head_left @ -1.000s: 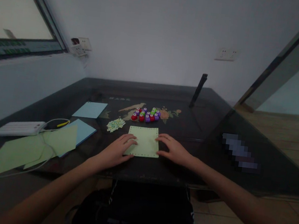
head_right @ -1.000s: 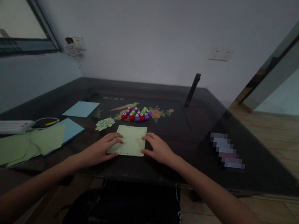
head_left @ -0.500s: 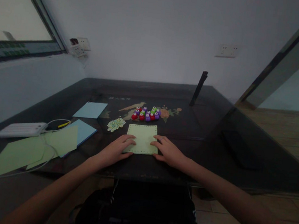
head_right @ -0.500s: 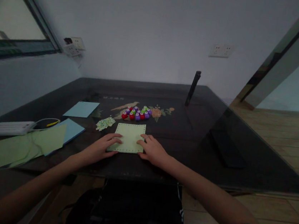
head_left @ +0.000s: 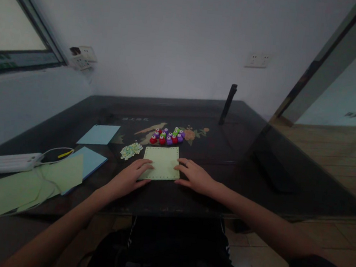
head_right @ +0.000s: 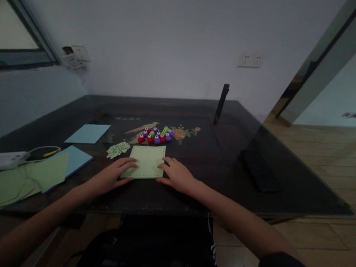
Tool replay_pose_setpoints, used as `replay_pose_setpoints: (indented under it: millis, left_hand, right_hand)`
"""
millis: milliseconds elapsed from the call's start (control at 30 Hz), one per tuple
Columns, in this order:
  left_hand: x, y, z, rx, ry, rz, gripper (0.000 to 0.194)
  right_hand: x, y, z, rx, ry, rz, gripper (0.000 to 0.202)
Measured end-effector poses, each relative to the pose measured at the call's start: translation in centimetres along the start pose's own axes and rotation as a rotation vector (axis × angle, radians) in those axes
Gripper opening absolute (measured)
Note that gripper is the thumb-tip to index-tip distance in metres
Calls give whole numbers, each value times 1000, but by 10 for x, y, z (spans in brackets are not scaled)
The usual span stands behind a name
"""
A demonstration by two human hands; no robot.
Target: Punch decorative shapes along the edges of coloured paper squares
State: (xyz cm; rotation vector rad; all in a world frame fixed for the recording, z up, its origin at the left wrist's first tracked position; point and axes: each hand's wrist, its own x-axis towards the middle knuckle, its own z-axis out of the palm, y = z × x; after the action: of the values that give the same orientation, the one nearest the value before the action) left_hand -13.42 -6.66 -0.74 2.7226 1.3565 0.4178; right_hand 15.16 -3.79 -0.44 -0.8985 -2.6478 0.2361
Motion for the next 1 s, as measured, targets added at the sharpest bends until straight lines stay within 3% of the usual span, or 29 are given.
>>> replay_pose_setpoints:
  millis: [133,200,333,433,567,1000]
  left_hand:
    - [8,29,-14,88,74,88,22]
    - [20,53,-13,101,63,208,18]
    - [51,93,11,132,-77,596,24]
    - [67,103,34,65,-142,725,23]
    - [71,99,45,2,-118,677,24]
    - [72,94,45,-94,-78,628,27]
  right_hand:
    - [-10,10,-15,9,69,-68,22]
    - [-14,16,-19,-63,53,-171,23]
    - [-22,24,-13,-200,4,-412,26]
    - [-28,25,-3,-195,-7,-494,28]
    - [-31,24,6,-184,29,-474,29]
    - [-29,19,5,-154,-6,-389,28]
